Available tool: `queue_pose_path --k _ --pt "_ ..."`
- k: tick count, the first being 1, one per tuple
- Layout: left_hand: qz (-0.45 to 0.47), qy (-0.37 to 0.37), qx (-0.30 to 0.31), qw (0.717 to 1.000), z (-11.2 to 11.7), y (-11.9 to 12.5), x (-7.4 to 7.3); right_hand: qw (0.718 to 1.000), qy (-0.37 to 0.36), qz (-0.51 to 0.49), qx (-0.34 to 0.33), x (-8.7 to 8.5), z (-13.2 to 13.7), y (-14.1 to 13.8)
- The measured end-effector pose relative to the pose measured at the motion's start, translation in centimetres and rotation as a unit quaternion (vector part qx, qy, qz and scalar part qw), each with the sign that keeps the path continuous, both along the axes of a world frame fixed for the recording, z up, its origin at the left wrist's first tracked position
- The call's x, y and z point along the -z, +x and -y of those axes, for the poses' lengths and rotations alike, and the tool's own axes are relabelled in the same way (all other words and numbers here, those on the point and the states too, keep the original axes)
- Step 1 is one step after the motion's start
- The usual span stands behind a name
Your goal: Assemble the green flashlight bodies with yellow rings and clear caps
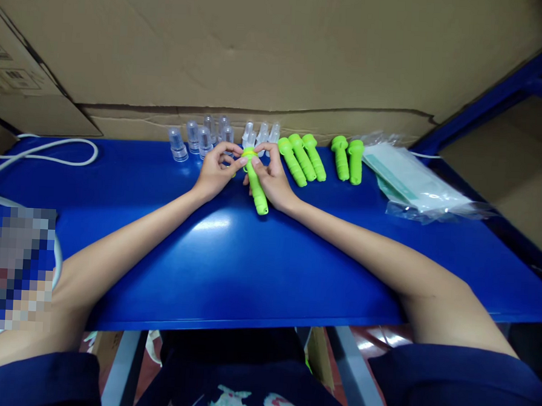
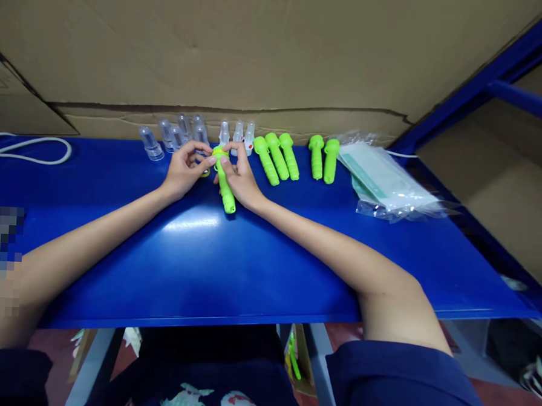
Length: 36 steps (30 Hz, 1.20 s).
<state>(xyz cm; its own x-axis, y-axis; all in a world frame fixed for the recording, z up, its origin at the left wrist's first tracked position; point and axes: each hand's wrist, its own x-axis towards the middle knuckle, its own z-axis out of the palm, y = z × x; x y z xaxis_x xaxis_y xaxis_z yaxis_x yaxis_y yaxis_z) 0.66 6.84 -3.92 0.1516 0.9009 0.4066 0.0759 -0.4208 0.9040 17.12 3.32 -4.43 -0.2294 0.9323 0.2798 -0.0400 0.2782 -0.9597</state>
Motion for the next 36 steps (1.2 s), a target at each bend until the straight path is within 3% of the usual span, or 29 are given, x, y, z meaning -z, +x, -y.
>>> queue_pose_path --k 15,21,31,36 --pt "0.007 -0.043 0.02 0.999 0.19 -0.12 -0.31 1.0 -0.012 -0.012 -0.015 0.14 -0.21 0.07" --pt "-0.055 0.019 0.009 0.998 0.57 0.19 -0.05 1.0 -0.016 -0.004 0.012 -0.29 -0.09 -0.11" --pt "-0.035 0.025 -0.053 0.998 0.16 0.35 0.42 1.0 -0.014 -0.016 0.017 -0.2 -0.05 -0.33" --pt "-0.047 0.02 -0.053 0.997 0.1 0.24 0.29 1.0 -0.014 -0.011 0.017 -0.13 -0.14 -0.35"
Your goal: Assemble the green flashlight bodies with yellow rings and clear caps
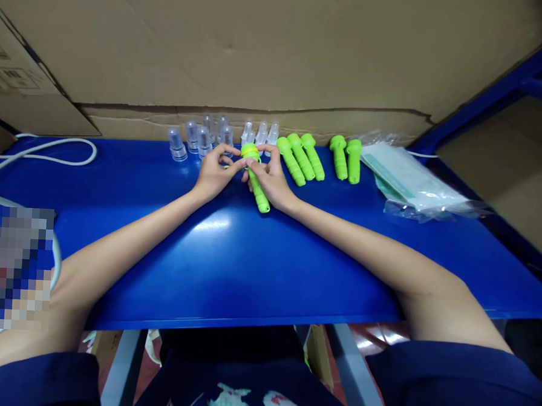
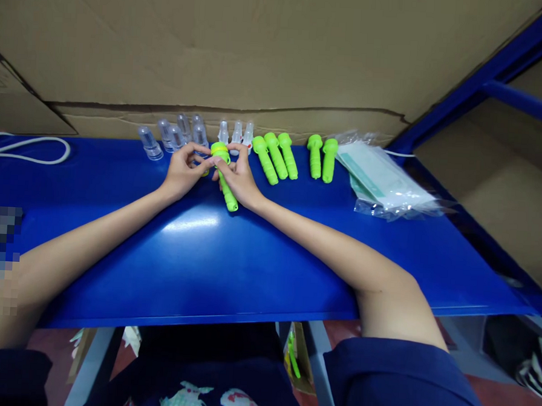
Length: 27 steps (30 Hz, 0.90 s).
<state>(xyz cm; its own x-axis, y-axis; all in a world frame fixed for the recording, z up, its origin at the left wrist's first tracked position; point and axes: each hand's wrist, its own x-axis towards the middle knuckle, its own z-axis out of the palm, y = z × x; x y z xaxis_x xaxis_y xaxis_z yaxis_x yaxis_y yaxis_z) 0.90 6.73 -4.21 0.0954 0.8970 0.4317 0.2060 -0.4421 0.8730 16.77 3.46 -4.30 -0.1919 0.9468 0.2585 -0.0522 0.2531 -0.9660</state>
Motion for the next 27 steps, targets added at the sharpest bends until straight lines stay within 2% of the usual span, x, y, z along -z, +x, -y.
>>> queue_pose_path --k 7,14,21,27 --pt "0.017 -0.029 -0.003 0.999 0.22 0.09 -0.37 1.0 -0.008 0.004 -0.011 -0.1 0.01 0.12" --pt "0.035 -0.009 0.02 0.999 0.15 -0.01 -0.22 1.0 -0.011 -0.009 -0.023 0.05 -0.14 -0.08" --pt "0.051 -0.017 0.041 0.998 0.51 -0.23 -0.87 1.0 -0.011 -0.015 -0.02 -0.09 -0.19 -0.14" --pt "0.037 -0.005 0.053 0.998 0.2 -0.39 -0.66 1.0 -0.02 -0.006 -0.015 -0.09 -0.27 0.05"
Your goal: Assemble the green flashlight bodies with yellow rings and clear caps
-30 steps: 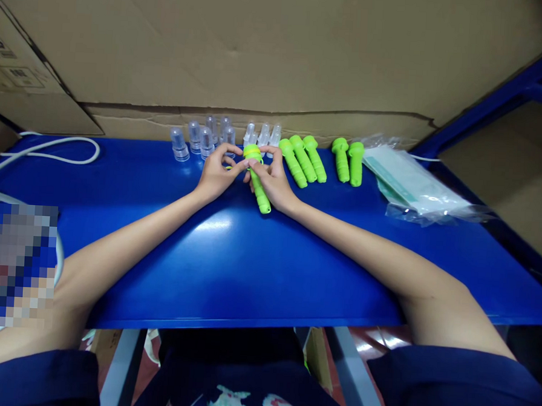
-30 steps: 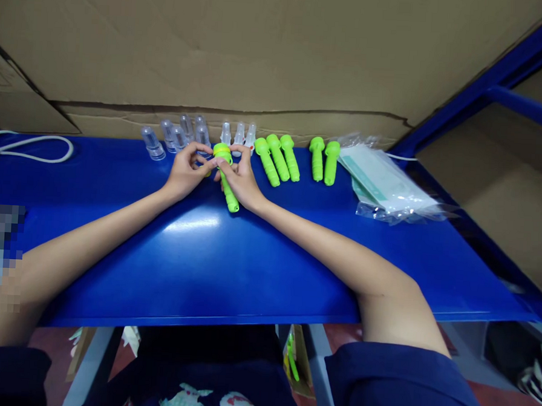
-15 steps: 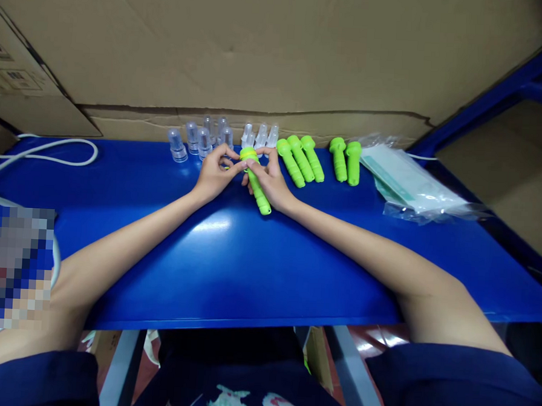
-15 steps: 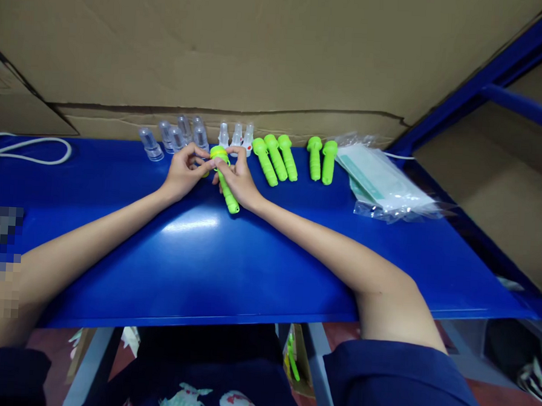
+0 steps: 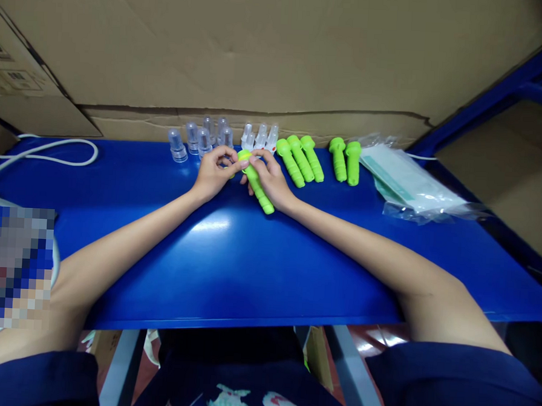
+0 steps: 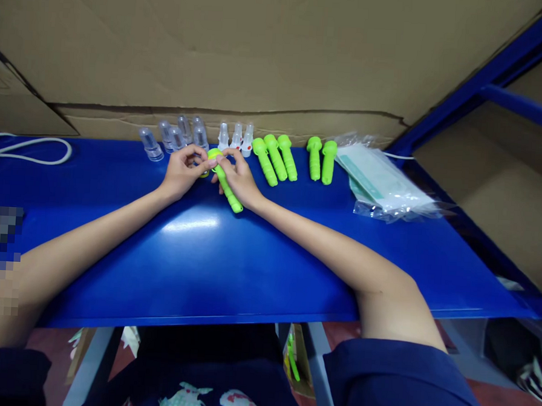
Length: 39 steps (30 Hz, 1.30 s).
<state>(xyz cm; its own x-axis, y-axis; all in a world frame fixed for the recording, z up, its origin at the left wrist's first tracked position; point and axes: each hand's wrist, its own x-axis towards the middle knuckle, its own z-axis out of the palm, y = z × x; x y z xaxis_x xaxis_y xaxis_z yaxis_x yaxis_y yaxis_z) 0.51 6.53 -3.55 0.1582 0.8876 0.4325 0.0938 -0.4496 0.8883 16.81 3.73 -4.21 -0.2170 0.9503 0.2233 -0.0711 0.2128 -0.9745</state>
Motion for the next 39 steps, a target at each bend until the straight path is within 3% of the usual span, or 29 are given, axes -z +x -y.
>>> queue_pose_path --k 22,32,39 --pt "-0.002 0.012 -0.012 1.0 -0.1 0.3 0.6 0.999 -0.026 -0.016 0.015 0.4 -0.5 0.0" --pt "-0.029 0.022 -0.035 0.999 -0.3 0.4 1.0 0.999 -0.044 -0.016 0.018 -0.2 0.1 -0.3" --pt "-0.022 0.015 -0.018 0.999 -0.6 0.1 0.9 0.998 -0.061 -0.018 0.024 -0.3 0.1 -0.5"
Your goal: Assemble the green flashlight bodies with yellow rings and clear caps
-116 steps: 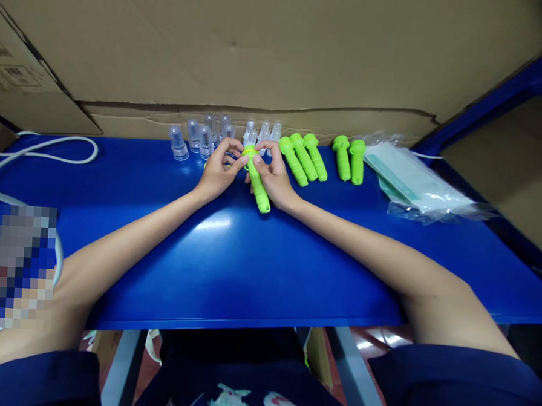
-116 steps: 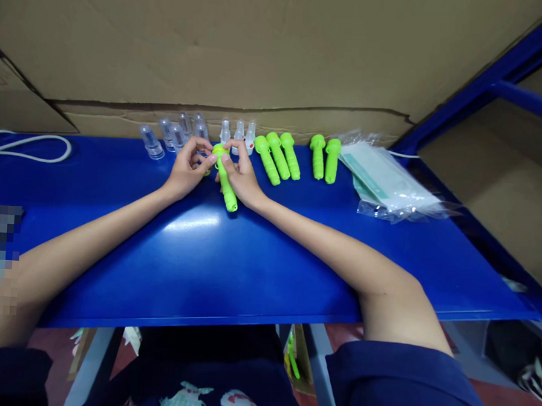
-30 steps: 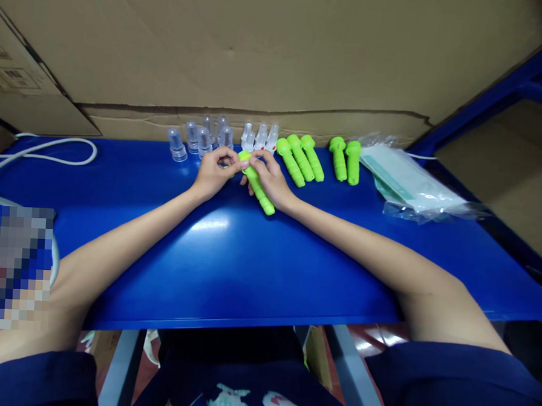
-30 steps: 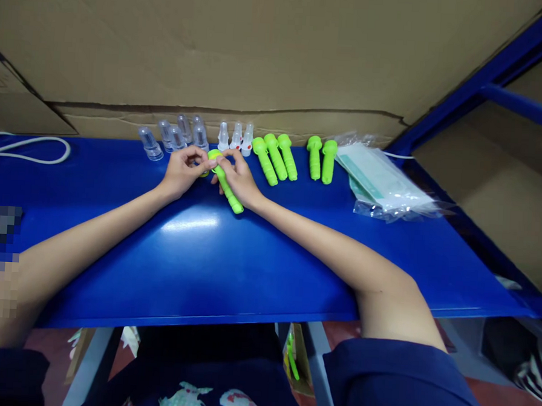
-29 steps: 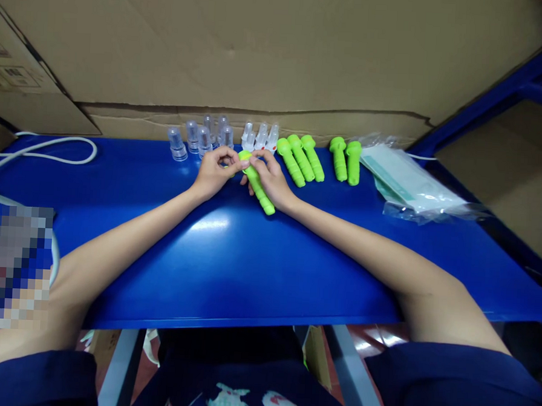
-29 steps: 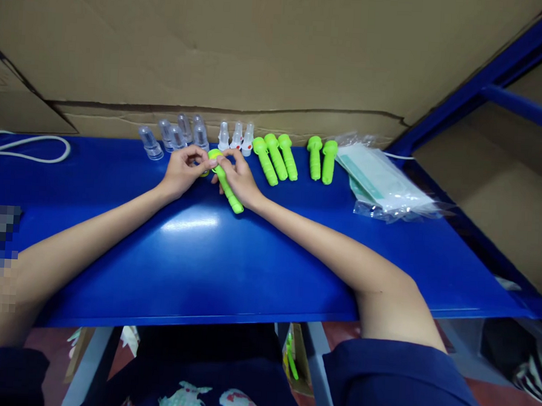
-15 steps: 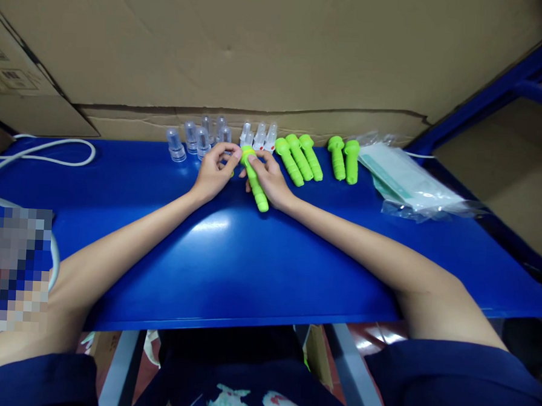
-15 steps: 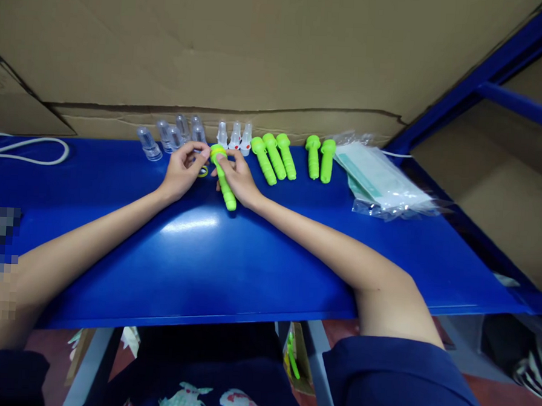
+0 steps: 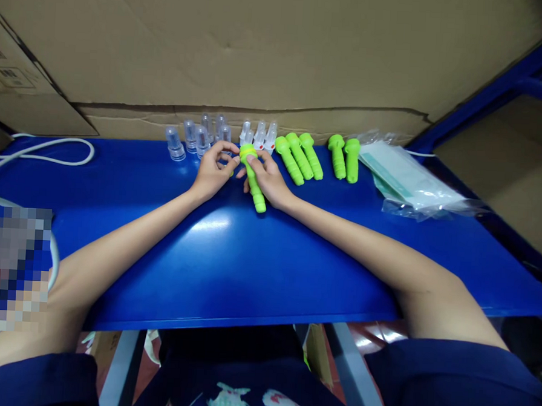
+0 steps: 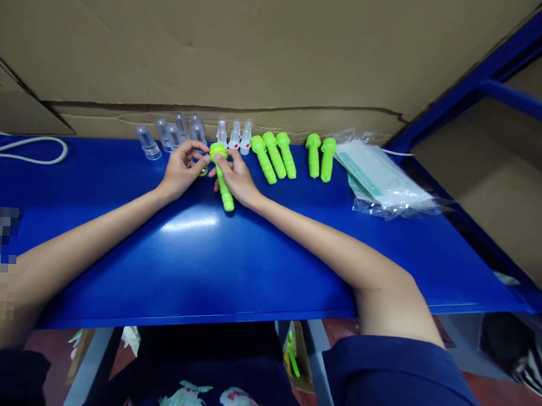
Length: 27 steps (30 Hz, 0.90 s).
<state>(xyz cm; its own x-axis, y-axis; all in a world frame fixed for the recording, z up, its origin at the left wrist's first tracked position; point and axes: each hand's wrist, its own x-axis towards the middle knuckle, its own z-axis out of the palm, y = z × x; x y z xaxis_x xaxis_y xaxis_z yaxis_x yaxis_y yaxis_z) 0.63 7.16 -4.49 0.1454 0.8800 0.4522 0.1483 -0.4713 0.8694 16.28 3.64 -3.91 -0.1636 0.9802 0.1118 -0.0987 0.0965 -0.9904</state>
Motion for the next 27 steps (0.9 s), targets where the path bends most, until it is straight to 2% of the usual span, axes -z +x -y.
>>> queue_pose_path --k 8,14,20,27 --pt "-0.046 0.06 0.004 0.997 0.13 -0.17 0.28 0.999 -0.032 -0.007 0.009 -0.44 0.0 -0.06" --pt "-0.061 0.073 0.007 0.995 0.18 -0.13 0.34 1.0 -0.029 0.005 0.001 -0.49 -0.02 -0.1" --pt "-0.06 0.051 -0.014 0.997 0.23 0.17 0.43 1.0 -0.018 0.021 -0.005 -0.14 -0.21 0.06" --pt "-0.041 0.021 -0.012 0.999 0.59 0.06 -0.31 0.999 -0.042 0.019 0.003 -0.83 0.27 -0.1"
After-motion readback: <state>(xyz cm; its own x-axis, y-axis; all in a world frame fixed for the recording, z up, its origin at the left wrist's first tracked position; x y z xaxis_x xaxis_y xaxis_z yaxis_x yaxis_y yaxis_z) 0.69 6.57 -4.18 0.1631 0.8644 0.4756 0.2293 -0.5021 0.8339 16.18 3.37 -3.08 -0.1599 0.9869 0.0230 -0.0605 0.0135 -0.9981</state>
